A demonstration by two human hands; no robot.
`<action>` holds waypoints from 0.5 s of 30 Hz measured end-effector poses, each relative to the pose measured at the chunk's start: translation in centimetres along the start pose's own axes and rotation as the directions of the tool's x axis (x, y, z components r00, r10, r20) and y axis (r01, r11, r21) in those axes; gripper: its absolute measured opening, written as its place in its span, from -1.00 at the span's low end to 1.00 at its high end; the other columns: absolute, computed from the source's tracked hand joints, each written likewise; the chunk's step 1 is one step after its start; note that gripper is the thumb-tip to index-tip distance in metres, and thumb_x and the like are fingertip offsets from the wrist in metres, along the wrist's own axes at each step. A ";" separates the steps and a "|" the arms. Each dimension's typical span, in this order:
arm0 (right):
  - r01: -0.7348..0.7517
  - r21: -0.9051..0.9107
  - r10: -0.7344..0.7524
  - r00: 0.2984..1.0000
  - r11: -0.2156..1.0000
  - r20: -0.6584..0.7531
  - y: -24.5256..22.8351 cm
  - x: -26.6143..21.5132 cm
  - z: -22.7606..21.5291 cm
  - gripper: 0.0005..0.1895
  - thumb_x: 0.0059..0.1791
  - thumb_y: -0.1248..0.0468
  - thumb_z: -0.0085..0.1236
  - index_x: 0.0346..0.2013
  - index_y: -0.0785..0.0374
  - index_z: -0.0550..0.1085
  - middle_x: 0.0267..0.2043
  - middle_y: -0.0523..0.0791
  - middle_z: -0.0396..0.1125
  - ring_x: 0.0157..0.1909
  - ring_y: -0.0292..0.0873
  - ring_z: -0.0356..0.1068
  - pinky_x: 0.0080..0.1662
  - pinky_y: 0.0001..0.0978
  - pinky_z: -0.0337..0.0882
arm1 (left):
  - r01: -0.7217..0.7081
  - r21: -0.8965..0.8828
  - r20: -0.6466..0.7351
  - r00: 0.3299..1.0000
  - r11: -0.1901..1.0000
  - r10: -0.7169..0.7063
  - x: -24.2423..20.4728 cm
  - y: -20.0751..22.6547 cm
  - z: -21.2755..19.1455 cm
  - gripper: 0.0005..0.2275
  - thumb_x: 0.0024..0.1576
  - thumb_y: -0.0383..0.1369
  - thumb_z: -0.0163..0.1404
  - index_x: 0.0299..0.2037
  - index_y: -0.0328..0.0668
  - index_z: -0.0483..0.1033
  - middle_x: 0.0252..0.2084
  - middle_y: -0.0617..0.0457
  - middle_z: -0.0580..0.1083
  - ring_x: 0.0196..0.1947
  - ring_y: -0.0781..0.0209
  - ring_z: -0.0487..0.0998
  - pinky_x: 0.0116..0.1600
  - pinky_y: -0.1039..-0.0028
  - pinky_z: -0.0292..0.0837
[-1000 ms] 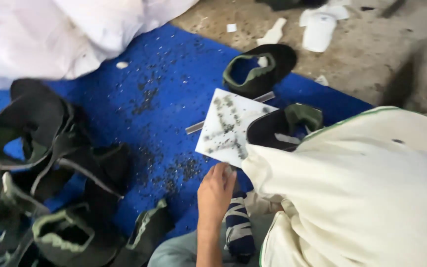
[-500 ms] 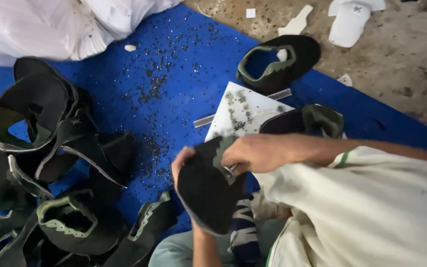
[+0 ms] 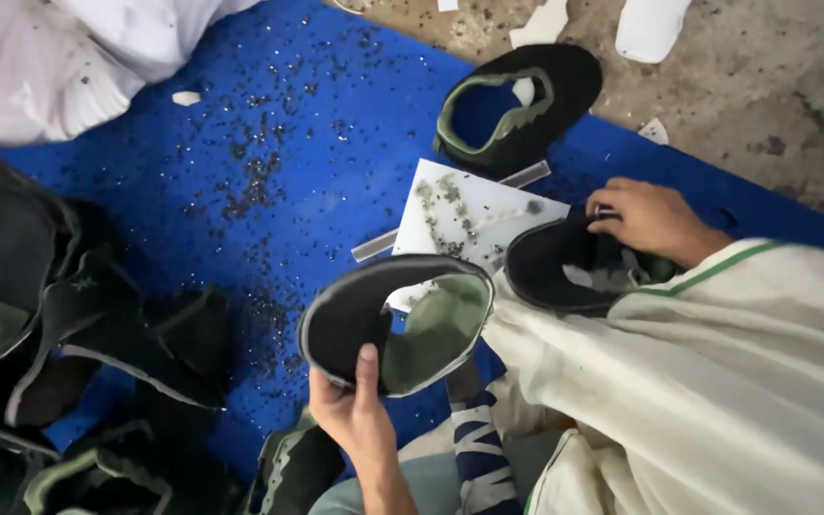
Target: The recorder is using a metal punch and a hammer to punch holes and attach metal eyelets or studs into shoe upper components.
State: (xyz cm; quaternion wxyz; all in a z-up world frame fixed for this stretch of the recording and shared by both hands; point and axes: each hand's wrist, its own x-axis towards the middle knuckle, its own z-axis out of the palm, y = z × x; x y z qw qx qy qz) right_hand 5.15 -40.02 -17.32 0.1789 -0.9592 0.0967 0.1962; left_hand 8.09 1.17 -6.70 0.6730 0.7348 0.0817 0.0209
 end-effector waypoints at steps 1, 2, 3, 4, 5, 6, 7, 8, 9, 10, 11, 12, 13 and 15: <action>0.012 0.044 -0.011 0.999 0.999 -0.038 0.5 -0.1 0.6 -0.63 -0.13 0.07 0.30 -0.05 -0.01 0.54 -0.01 -0.13 0.41 0.04 0.00 0.44 -0.02 -0.15 0.46 | 0.019 -0.052 -0.002 1.000 0.998 -0.019 -0.1 -0.6 -0.1 -0.73 0.13 -0.50 0.17 0.03 -0.38 0.52 -0.06 0.01 0.57 -0.11 0.32 0.55 0.06 0.51 0.45; 0.034 0.088 -0.027 0.997 0.996 -0.074 0.8 0.0 1.2 -0.67 -0.12 0.06 0.30 -0.09 0.02 0.54 -0.03 -0.11 0.41 0.01 0.02 0.44 -0.04 -0.14 0.46 | 0.037 -0.101 -0.012 0.999 0.994 -0.039 -0.3 -1.1 -0.4 -0.70 0.13 -0.50 0.15 0.07 -0.39 0.51 0.00 0.01 0.58 -0.05 0.31 0.57 0.12 0.50 0.45; 0.034 0.092 -0.027 0.997 0.995 -0.067 1.2 -0.1 1.3 -0.67 -0.12 0.06 0.30 -0.09 0.02 0.54 -0.03 -0.11 0.41 0.01 0.02 0.44 -0.04 -0.14 0.46 | 0.042 -0.094 -0.013 0.999 0.995 -0.043 -0.3 -2.1 -0.4 -0.70 0.13 -0.50 0.15 0.07 -0.39 0.51 0.00 0.01 0.58 -0.05 0.31 0.57 0.12 0.50 0.45; 0.041 0.096 -0.034 0.996 0.995 -0.080 1.4 0.1 1.3 -0.65 -0.13 0.06 0.31 -0.09 0.03 0.54 -0.06 -0.09 0.43 -0.02 0.05 0.46 -0.07 -0.11 0.46 | 0.044 -0.108 -0.014 0.999 0.993 -0.046 -0.3 -2.9 -0.5 -0.70 0.14 -0.51 0.15 0.08 -0.41 0.50 0.00 -0.01 0.58 -0.04 0.30 0.56 0.13 0.49 0.44; 0.049 0.099 -0.040 0.995 0.994 -0.092 1.6 0.2 1.4 -0.63 -0.14 0.05 0.33 -0.09 0.05 0.54 -0.10 -0.06 0.45 -0.06 0.08 0.47 -0.10 -0.08 0.46 | 0.045 -0.123 -0.015 0.999 0.991 -0.048 -0.4 -3.7 -0.8 -0.71 0.16 -0.52 0.15 0.08 -0.42 0.50 0.01 -0.02 0.57 -0.03 0.28 0.56 0.14 0.47 0.43; 0.064 0.106 -0.054 0.994 0.992 -0.093 2.3 0.1 0.8 -0.63 -0.14 0.05 0.33 -0.09 0.05 0.54 -0.10 -0.06 0.45 -0.06 0.08 0.47 -0.10 -0.08 0.46 | 0.037 -0.114 -0.027 0.999 0.993 -0.040 -0.4 -3.9 -1.0 -0.71 0.16 -0.52 0.15 0.08 -0.42 0.50 0.01 -0.02 0.57 -0.03 0.28 0.56 0.14 0.47 0.43; 0.014 0.056 0.000 0.971 0.998 -0.240 2.9 0.0 0.2 -0.63 -0.12 0.09 0.35 -0.07 0.12 0.54 -0.12 0.00 0.46 -0.09 0.14 0.47 -0.12 -0.03 0.45 | 0.022 -0.125 -0.012 1.000 0.992 -0.024 -0.4 -4.0 -1.2 -0.72 0.17 -0.53 0.15 0.07 -0.43 0.50 0.01 -0.04 0.57 -0.02 0.26 0.55 0.15 0.45 0.43; -0.048 0.011 0.048 0.919 0.999 -0.391 3.8 0.0 -0.7 -0.62 -0.09 0.13 0.38 -0.06 0.20 0.54 -0.14 0.07 0.47 -0.11 0.20 0.47 -0.14 0.02 0.44 | 0.004 -0.143 0.005 1.000 0.990 -0.004 -0.3 -4.2 -1.2 -0.74 0.18 -0.53 0.15 0.06 -0.43 0.50 0.01 -0.07 0.56 -0.02 0.24 0.55 0.16 0.43 0.43; -0.035 0.014 0.038 0.917 0.999 -0.398 6.2 0.7 -0.8 -0.62 -0.09 0.13 0.38 -0.06 0.20 0.54 -0.14 0.07 0.47 -0.11 0.20 0.47 -0.14 0.02 0.44 | -0.009 -0.141 -0.003 1.000 0.990 0.008 -0.1 -3.0 -1.2 -0.74 0.18 -0.53 0.15 0.06 -0.43 0.50 0.01 -0.07 0.56 -0.02 0.24 0.55 0.16 0.43 0.43; -0.060 0.019 0.061 0.840 0.998 -0.539 8.9 0.9 -0.7 -0.67 0.02 0.22 0.34 0.00 0.28 0.50 -0.09 0.09 0.46 -0.07 0.14 0.48 -0.06 -0.02 0.46 | -0.100 -0.177 0.041 0.993 0.979 0.109 0.0 -1.8 -1.2 -0.77 0.19 -0.52 0.14 0.03 -0.40 0.49 0.02 -0.08 0.56 0.01 0.19 0.58 0.20 0.39 0.45; -0.086 0.028 0.083 0.741 0.996 -0.666 11.6 1.1 -0.5 -0.72 0.12 0.31 0.31 0.05 0.37 0.46 -0.04 0.11 0.44 -0.03 0.08 0.49 0.02 -0.07 0.48 | -0.187 -0.216 0.081 0.975 0.958 0.209 0.0 -0.8 -1.1 -0.79 0.20 -0.50 0.13 0.00 -0.37 0.48 0.02 -0.10 0.56 0.04 0.14 0.60 0.23 0.36 0.47; -0.092 0.026 0.086 0.738 0.995 -0.669 9.5 0.6 -3.1 -0.72 0.12 0.31 0.31 0.05 0.37 0.46 -0.04 0.11 0.44 -0.03 0.08 0.49 0.02 -0.07 0.48 | -0.186 -0.222 0.086 0.974 0.957 0.209 0.0 -0.5 -0.6 -0.79 0.20 -0.50 0.13 0.00 -0.37 0.48 0.02 -0.10 0.56 0.04 0.14 0.60 0.23 0.36 0.47; -0.041 0.119 0.108 0.759 0.992 -0.642 7.4 0.1 -5.6 -0.73 0.14 0.31 0.29 0.08 0.34 0.47 -0.01 0.07 0.45 -0.03 0.00 0.48 0.01 -0.14 0.49 | -0.263 -0.301 0.085 0.950 0.917 0.300 0.1 -0.4 -0.1 -0.82 0.20 -0.50 0.12 -0.04 -0.32 0.46 0.00 -0.11 0.57 0.05 0.07 0.62 0.26 0.29 0.51; -0.002 0.215 0.132 0.798 0.977 -0.588 1.9 -1.3 -8.8 -0.74 0.16 0.31 0.27 0.11 0.31 0.48 0.02 0.02 0.46 -0.03 -0.08 0.48 0.00 -0.21 0.50 | -0.311 -0.365 0.078 0.929 0.878 0.361 -0.8 0.2 0.3 -0.85 0.20 -0.50 0.11 -0.07 -0.27 0.45 -0.03 -0.13 0.57 0.06 -0.01 0.64 0.29 0.21 0.55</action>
